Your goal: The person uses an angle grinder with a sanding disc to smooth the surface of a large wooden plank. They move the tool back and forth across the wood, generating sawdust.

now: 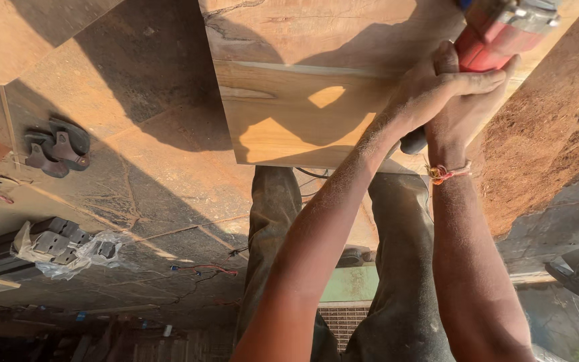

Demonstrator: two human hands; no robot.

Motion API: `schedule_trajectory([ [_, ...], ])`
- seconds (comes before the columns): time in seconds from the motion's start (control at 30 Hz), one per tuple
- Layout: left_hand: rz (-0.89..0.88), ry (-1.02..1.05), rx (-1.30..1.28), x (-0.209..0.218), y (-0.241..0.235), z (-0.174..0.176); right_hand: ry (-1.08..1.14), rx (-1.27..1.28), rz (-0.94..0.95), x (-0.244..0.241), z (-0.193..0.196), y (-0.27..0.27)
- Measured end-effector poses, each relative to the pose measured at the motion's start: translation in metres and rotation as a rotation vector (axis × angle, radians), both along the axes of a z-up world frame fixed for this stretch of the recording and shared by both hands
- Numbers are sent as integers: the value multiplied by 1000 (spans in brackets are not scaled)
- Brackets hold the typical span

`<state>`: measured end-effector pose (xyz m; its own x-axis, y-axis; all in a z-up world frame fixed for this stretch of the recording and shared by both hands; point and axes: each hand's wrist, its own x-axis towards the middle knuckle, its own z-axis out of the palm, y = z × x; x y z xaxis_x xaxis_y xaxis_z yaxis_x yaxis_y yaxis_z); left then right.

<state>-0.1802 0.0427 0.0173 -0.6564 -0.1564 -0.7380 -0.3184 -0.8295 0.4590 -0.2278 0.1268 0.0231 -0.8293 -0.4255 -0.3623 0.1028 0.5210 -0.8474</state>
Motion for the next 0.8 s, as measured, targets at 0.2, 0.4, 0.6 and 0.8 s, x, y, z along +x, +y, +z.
schedule_trajectory([
  [0.2,716,13,72,139,-60,-31,323,119,672,84,-3,-122],
  [0.4,816,238,172,145,-129,-38,385,133,774,90,-3,-200],
  [0.6,616,104,145,70,-79,-26,339,180,670,26,21,-146],
  [0.8,530,146,44,29,-51,-20,374,167,634,-6,27,-110],
])
